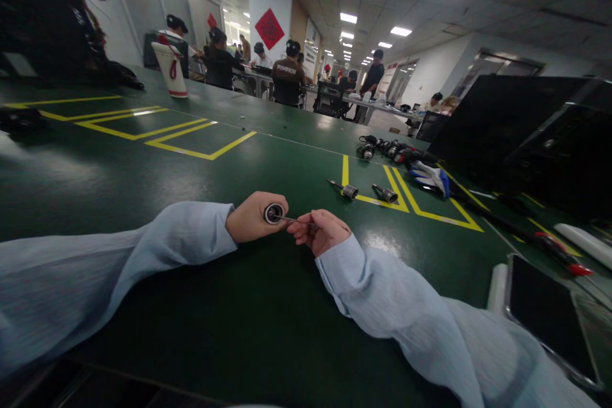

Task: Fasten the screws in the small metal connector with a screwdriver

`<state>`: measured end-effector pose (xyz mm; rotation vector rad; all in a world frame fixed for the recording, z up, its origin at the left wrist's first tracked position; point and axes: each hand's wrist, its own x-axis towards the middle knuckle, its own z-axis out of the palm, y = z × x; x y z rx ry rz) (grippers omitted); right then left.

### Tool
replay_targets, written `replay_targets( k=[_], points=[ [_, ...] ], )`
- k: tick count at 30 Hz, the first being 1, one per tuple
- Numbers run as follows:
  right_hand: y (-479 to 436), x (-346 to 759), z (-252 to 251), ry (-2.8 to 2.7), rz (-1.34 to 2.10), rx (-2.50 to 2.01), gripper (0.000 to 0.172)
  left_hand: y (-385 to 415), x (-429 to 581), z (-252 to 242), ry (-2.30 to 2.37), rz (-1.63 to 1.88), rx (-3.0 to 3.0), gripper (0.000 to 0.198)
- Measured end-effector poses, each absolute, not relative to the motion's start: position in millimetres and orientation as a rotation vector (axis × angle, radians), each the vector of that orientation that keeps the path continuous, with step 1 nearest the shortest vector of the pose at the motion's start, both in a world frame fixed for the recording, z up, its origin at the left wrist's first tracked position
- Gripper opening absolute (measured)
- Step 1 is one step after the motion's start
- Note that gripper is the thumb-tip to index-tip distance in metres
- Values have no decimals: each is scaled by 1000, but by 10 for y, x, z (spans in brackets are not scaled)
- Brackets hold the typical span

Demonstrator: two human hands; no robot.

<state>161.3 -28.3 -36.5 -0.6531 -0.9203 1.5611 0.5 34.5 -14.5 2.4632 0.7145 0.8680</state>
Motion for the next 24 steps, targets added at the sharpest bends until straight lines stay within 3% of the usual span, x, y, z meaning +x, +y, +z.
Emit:
replay_targets(
  k=[24],
  points=[
    [-221, 1669, -390, -889, 1546, -634, 20, 375, 19, -180, 643, 765, 2453, 27]
  ],
)
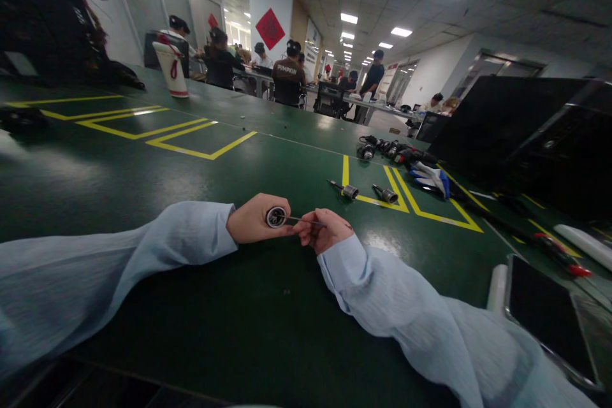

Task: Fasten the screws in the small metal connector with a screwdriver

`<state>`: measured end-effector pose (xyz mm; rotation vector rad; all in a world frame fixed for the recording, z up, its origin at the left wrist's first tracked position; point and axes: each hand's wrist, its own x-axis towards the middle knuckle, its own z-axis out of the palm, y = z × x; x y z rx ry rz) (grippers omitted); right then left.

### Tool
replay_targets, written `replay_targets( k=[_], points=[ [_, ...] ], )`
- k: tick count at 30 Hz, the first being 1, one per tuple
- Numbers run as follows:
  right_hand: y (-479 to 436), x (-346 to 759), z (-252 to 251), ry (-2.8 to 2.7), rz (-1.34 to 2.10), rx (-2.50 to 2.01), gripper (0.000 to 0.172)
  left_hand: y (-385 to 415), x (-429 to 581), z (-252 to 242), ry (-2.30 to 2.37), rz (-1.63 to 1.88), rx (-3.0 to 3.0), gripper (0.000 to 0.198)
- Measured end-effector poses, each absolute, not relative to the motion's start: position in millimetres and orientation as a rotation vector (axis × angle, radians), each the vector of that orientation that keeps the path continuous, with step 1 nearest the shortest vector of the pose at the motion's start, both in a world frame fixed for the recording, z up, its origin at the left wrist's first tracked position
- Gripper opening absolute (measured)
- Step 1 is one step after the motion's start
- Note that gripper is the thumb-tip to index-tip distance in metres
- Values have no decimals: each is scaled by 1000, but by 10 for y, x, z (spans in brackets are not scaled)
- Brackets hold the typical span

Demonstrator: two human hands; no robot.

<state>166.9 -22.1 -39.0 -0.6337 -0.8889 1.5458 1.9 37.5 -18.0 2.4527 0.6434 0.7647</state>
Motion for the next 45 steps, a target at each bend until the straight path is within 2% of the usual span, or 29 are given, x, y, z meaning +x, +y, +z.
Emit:
replay_targets(
  k=[4, 7, 9, 11, 14, 18, 27, 38, 45],
  points=[
    [-287, 1692, -347, -1009, 1321, -732, 19, 384, 48, -166, 709, 699, 2554, 30],
    [-492, 1651, -223, -1479, 797, -814, 18, 405, 33, -152, 733, 621, 2624, 30],
    [-649, 1575, -160, -1904, 420, -658, 13, 430, 13, -149, 797, 592, 2654, 29],
    [-770, 1472, -154, -2251, 170, -494, 18, 457, -5, -148, 896, 590, 2677, 30],
    [-838, 1339, -221, -2589, -99, -510, 26, 486, -17, -142, 980, 591, 2677, 31],
    [-760, 1307, -271, -2760, -136, -584, 22, 499, -18, -131, 990, 570, 2667, 35],
    [-218, 1616, -327, -2728, -370, -880, 21, 727, -65, -168, 1175, 625, 2690, 35],
    [480, 1826, -240, -2632, -263, -1602, 26, 970, 21, -169, 1432, 459, 2764, 39],
    [831, 1845, -150, -2546, -266, -1756, 27, 1107, 359, -130, 1352, 375, 2940, 32]
  ],
)
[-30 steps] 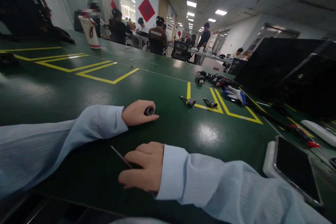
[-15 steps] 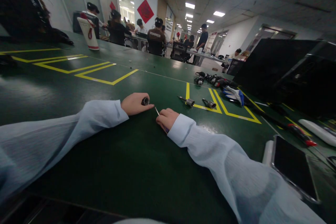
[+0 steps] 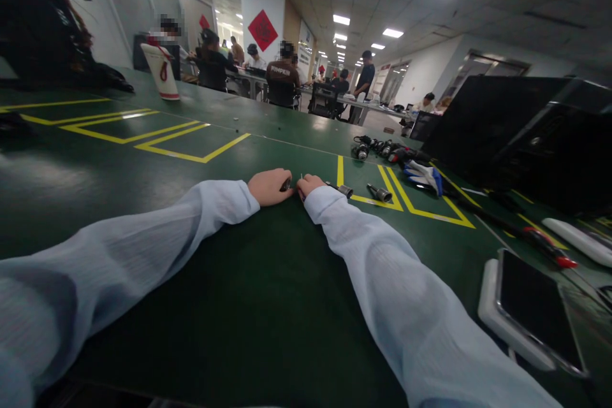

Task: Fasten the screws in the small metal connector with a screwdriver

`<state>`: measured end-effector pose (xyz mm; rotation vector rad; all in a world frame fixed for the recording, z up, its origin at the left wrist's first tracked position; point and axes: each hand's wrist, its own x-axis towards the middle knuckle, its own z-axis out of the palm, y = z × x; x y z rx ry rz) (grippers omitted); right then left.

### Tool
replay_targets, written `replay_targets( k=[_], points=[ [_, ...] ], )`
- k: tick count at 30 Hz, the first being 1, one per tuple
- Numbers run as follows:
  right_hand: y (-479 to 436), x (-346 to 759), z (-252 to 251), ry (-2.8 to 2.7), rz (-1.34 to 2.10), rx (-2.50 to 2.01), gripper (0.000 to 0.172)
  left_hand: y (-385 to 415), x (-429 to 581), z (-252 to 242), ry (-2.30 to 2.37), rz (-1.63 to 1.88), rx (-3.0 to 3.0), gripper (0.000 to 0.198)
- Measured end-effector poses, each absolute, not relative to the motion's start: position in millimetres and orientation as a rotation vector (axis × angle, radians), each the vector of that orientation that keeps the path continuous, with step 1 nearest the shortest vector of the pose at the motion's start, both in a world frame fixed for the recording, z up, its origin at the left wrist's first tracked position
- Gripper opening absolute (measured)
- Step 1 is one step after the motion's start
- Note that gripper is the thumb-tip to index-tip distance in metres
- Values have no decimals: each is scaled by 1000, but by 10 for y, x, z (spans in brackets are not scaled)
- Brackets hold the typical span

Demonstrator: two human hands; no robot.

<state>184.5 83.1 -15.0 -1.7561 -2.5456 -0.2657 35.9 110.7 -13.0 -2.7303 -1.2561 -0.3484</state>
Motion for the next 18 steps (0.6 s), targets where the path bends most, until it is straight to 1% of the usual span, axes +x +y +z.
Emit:
replay_targets(
  k=[5, 10, 18],
  points=[
    [786, 1837, -149, -2529, -253, -1761, 27, 1067, 346, -117, -1126, -341, -2771, 31],
    [626, 1776, -162, -2540, -240, -1739, 27, 866, 282, -98, -938, -306, -2847, 23],
    [218, 1641, -164, -2568, -225, -1685, 25, 393, 183, -102, -950, -233, -2805, 21]
  ],
)
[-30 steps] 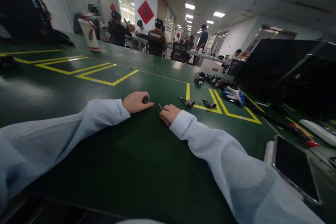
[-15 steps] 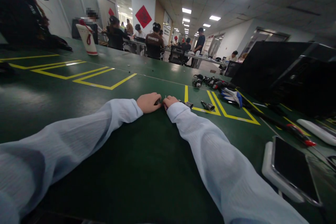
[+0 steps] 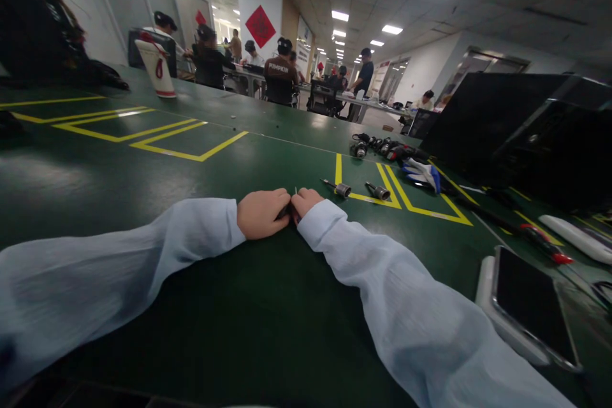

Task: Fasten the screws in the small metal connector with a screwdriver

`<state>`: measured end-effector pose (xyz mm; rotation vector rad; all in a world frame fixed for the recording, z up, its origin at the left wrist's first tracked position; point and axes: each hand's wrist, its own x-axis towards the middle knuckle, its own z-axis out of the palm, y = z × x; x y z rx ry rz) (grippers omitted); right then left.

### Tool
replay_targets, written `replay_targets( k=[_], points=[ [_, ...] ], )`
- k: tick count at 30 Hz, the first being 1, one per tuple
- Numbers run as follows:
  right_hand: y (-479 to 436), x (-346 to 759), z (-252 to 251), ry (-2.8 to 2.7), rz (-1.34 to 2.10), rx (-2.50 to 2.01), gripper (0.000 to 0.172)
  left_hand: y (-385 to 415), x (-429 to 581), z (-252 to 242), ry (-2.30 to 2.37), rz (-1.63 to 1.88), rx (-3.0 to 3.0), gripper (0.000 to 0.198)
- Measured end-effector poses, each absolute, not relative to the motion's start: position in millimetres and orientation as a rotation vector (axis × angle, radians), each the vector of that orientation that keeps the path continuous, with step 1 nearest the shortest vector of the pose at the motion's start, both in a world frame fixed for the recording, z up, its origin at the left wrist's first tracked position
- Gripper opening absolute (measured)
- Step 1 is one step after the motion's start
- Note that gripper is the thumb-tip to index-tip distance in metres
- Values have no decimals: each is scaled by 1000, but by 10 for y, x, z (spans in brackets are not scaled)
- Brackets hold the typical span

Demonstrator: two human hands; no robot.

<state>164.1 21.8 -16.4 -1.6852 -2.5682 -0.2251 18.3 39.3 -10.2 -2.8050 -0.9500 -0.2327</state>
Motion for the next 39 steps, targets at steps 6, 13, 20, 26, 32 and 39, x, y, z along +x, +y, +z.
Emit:
replay_targets(
  k=[6, 13, 20, 26, 32, 39],
  points=[
    [-181, 1536, -240, -2567, -271, -1540, 21, -4, 33, -76, -923, -181, -2827, 23],
    [-443, 1522, -374, -2543, -283, -1385, 20, -198, -54, -10, -617, -156, -2765, 23],
    [-427, 1636, -408, -2240, 27, -1200, 11, -161, -72, 40, -474, -198, -2695, 24],
    [-392, 1658, -380, -1566, 610, -1109, 14, -40, -147, 5, -545, -286, -2802, 26],
    [-381, 1737, -209, -1112, 1070, -1093, 42, 229, -238, -85, -760, -413, -3155, 18],
    [-350, 1741, -218, -1036, 1176, -1144, 42, 369, -230, -91, -867, -762, -3281, 28]
  ],
)
